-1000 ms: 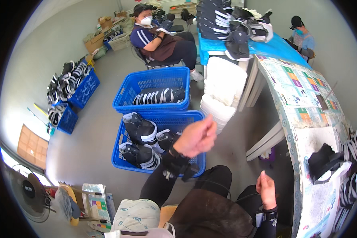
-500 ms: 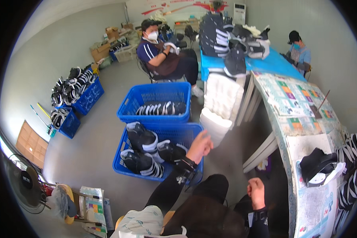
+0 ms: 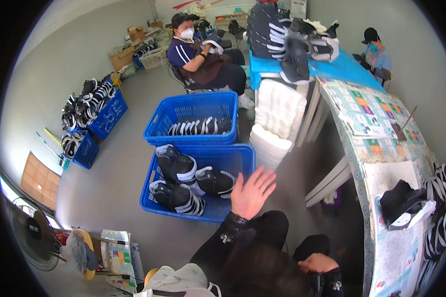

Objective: Stitching together various components of a shoe upper using manual hand-tools and a workspace.

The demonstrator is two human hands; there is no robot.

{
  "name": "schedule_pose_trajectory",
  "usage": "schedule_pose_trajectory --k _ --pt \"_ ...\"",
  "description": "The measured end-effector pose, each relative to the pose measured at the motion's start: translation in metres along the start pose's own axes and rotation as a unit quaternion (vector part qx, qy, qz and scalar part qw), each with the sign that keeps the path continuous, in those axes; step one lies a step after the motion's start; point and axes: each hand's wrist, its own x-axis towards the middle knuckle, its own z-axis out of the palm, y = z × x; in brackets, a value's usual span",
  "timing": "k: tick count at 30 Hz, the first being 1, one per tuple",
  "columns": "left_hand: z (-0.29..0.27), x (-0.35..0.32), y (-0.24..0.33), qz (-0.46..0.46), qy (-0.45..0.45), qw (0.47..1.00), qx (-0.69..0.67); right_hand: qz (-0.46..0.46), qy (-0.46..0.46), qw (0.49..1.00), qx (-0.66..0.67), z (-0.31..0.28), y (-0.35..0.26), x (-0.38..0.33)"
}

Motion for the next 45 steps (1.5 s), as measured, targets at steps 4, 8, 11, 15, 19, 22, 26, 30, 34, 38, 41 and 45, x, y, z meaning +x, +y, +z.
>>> schedule_pose_trajectory --k 4,8,11,15,19,22,26,30,34,38,41,45 --pt "0.078 0.013 -0.015 0.068 -0.064 0.992 -0.085 -0.187 0.426 0.885 0.01 -0.024 -0.058 0.002" --pt "0.11 0.018 -0.032 0.09 -0.1 0.984 -0.12 -0.31 0.235 0.831 0.398 -0.048 -0.115 0.013" --pt "0.121 0.018 -0.039 0.087 -0.119 0.981 -0.125 -0.337 0.246 0.799 0.434 -0.053 -0.153 0.018" --pt "0.129 0.013 -0.047 0.09 -0.088 0.986 -0.107 -0.35 0.281 0.806 0.386 -0.053 -0.182 0.017" --pt "0.133 0.007 -0.055 0.077 -0.139 0.98 -0.117 -0.315 0.313 0.832 0.333 -0.055 -0.188 0.016" --pt "0.136 0.001 -0.058 0.08 -0.145 0.982 -0.091 -0.294 0.376 0.82 0.316 -0.058 -0.187 0.018" --pt "0.143 -0.003 -0.061 0.093 -0.177 0.979 0.046 -0.224 0.383 0.822 0.356 -0.066 -0.184 0.026" --pt "0.149 -0.006 -0.062 0.094 -0.188 0.976 0.062 -0.216 0.375 0.814 0.388 -0.065 -0.181 0.022" --pt "0.152 -0.01 -0.06 0.074 -0.145 0.983 -0.08 -0.338 0.284 0.811 0.384 -0.056 -0.175 0.003" --pt "0.155 -0.013 -0.063 0.061 -0.123 0.987 -0.08 -0.378 0.217 0.817 0.377 -0.052 -0.174 -0.008" --pt "0.157 -0.018 -0.064 0.074 -0.16 0.98 -0.097 -0.364 0.288 0.803 0.373 -0.048 -0.183 -0.007" --pt "0.159 -0.024 -0.062 0.09 -0.191 0.978 0.005 -0.249 0.375 0.811 0.375 -0.046 -0.192 -0.005"
